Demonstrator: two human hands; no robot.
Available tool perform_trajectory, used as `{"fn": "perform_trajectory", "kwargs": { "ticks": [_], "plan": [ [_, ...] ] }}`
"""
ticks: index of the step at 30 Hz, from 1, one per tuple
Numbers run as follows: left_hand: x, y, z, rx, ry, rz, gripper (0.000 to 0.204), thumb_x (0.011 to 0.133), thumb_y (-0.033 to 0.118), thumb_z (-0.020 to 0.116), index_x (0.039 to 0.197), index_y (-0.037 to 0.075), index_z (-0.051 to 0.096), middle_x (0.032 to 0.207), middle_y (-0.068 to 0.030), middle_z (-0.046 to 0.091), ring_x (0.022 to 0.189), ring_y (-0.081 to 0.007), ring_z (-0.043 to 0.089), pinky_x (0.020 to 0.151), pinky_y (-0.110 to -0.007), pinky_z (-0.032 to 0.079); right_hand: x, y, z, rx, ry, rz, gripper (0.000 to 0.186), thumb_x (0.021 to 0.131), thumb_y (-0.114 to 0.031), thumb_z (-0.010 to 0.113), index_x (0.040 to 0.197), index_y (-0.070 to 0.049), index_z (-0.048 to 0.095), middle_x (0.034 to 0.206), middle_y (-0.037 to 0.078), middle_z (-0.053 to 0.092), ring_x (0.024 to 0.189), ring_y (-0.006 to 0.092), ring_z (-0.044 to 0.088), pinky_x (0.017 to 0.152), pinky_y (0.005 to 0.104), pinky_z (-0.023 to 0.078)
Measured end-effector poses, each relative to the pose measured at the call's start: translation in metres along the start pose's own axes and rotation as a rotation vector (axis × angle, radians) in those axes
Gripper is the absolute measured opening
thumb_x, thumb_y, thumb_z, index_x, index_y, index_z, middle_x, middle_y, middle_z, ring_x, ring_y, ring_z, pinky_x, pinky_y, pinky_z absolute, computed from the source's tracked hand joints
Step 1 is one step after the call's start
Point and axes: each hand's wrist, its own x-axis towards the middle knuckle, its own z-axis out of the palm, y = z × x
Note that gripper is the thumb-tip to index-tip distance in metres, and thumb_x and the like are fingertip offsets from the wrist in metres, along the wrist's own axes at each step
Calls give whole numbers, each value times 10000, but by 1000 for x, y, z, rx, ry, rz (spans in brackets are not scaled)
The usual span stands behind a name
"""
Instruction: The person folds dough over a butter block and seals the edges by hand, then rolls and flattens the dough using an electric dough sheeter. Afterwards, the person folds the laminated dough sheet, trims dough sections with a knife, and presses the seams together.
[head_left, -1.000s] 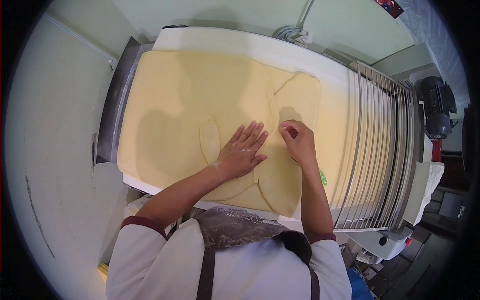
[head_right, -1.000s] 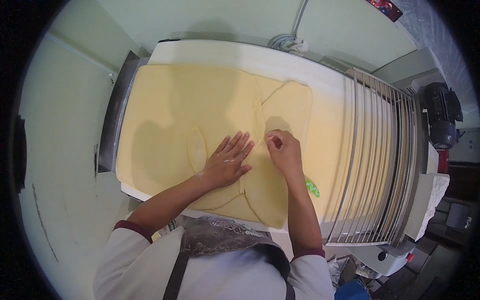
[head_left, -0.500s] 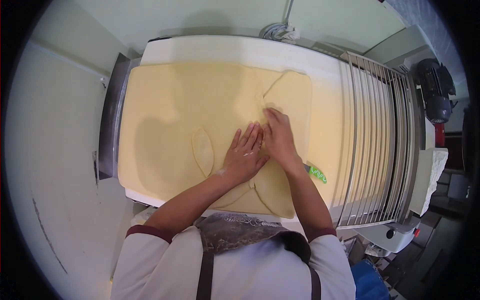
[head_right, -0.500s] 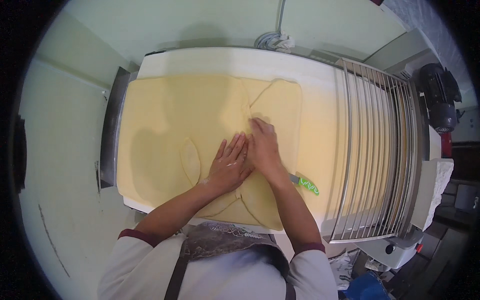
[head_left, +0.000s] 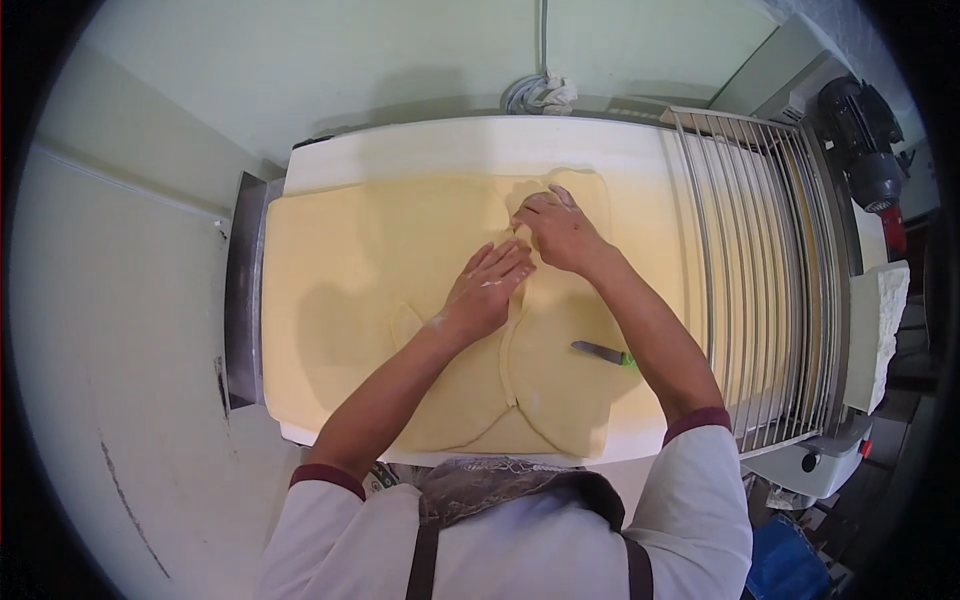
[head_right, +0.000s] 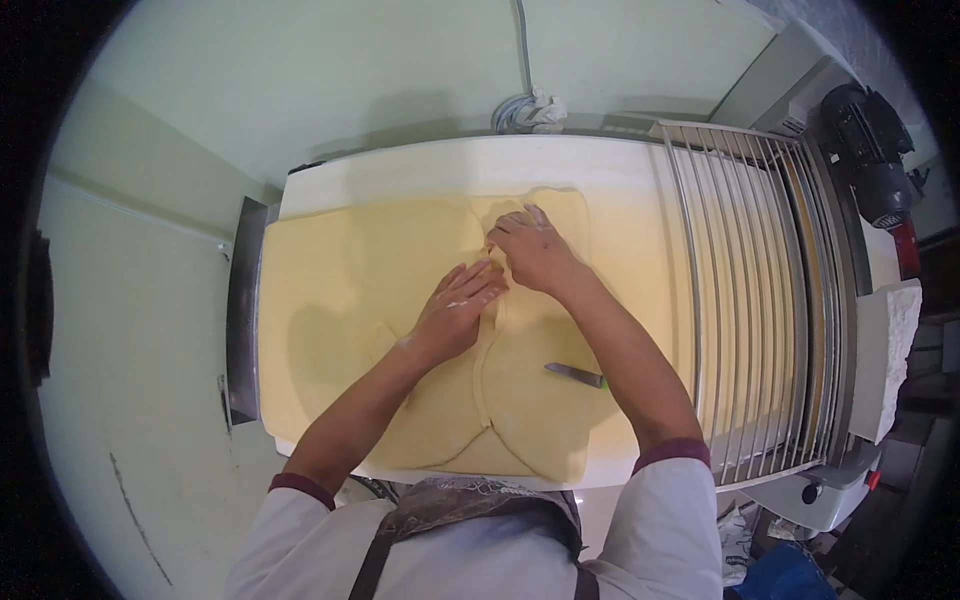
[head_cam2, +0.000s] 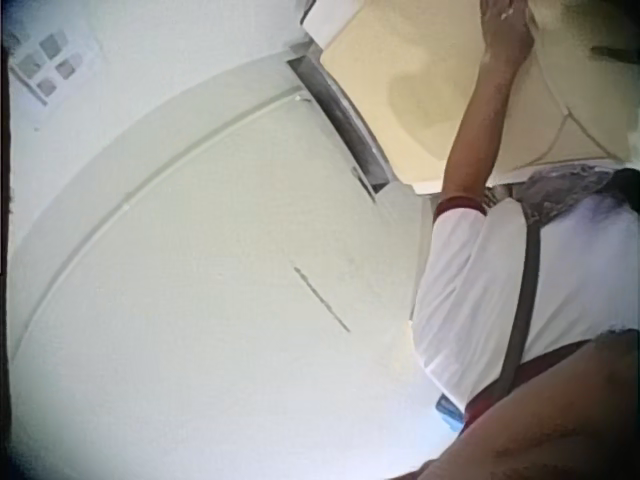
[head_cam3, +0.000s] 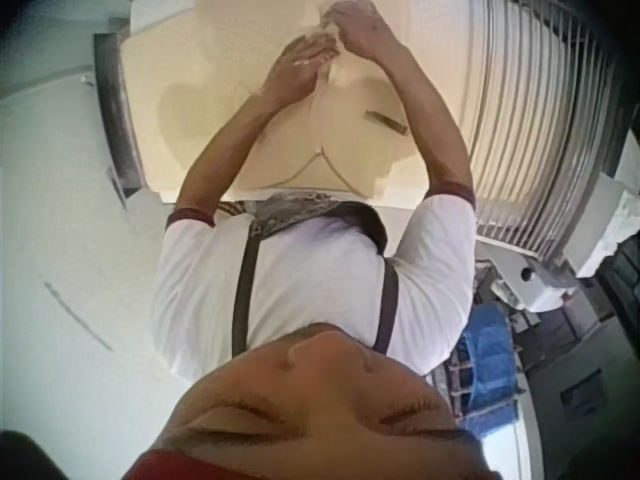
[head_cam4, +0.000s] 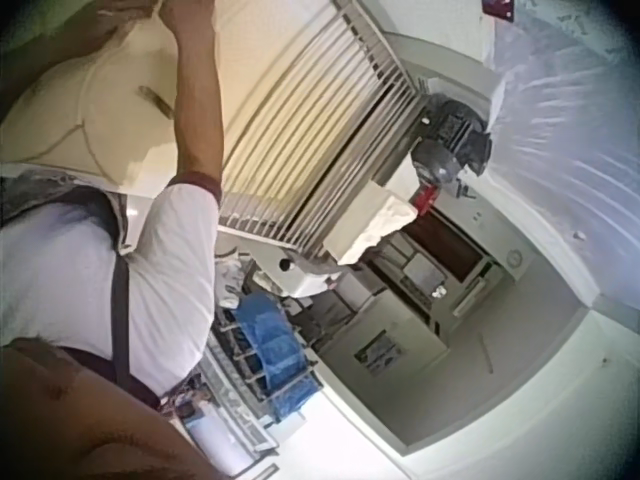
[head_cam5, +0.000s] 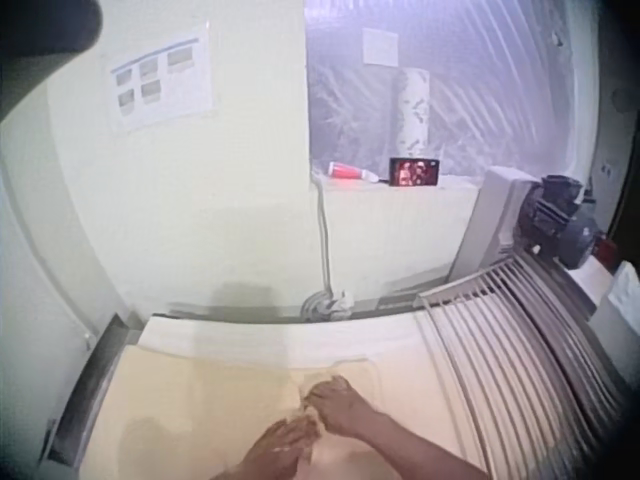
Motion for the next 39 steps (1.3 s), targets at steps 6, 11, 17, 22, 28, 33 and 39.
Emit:
{"fn": "perform_trajectory", "kwargs": {
  "ticks": [6, 11, 17, 22, 28, 33, 39],
  "plan": [
    [7, -12, -3, -102, -57, 30, 212, 771, -46, 578, 946, 74, 575, 1123, -78, 598, 1213, -278, 532, 1100, -494, 365, 18, 8, -4, 42, -73, -71, 270, 647, 72, 600, 839, -112, 646, 960, 50, 609, 988, 265, 547, 965, 411, 374],
    [2, -22, -3, -191, -5, 44, 203, 750, -31, 629, 897, 82, 549, 1081, -71, 590, 1204, -292, 537, 1087, -509, 379, 6, 9, -9, 76, 86, -73, 237, 634, 78, 594, 776, -110, 579, 805, 42, 598, 970, 261, 549, 940, 401, 373],
    [-5, -27, -2, -217, -18, 33, 205, 755, -16, 647, 912, 84, 560, 1116, -70, 588, 1222, -294, 528, 1088, -508, 380, -9, 10, -17, 140, 302, 16, 248, 620, 115, 559, 739, -96, 507, 746, 61, 571, 896, 276, 548, 908, 400, 370],
    [-3, -25, 2, -280, -47, 58, 258, 762, 13, 678, 998, 84, 605, 1194, -79, 586, 1246, -290, 512, 1096, -495, 372, -9, 12, -8, 180, 390, 52, 278, 610, 156, 531, 747, -85, 501, 739, 76, 563, 850, 293, 549, 857, 372, 373],
    [-3, -11, 6, -279, 11, -81, 440, 777, 44, 697, 1199, 61, 574, 1283, -111, 544, 1244, -326, 498, 1106, -484, 352, -1, -2, 9, 106, 312, 131, 252, 669, 123, 543, 820, -80, 547, 842, 97, 597, 933, 312, 557, 887, 408, 394],
    [-15, -2, 3, -204, 42, -299, 561, 854, 112, 654, 1369, 42, 443, 1407, -173, 447, 1336, -361, 393, 1135, -480, 289, -22, -32, 8, 105, 277, 309, 479, 819, 9, 545, 1292, 9, 474, 1371, 208, 461, 1281, 375, 439, 1083, 506, 345],
    [-19, 19, 25, 22, -89, -404, 607, 997, 250, 415, 1485, -60, 232, 1565, -207, 228, 1469, -321, 193, 1187, -485, 123, -60, -58, 10, 59, -19, 269, 509, 997, -199, 424, 1458, -2, 336, 1534, 173, 315, 1442, 329, 254, 1179, 496, 180]
  ]
}}
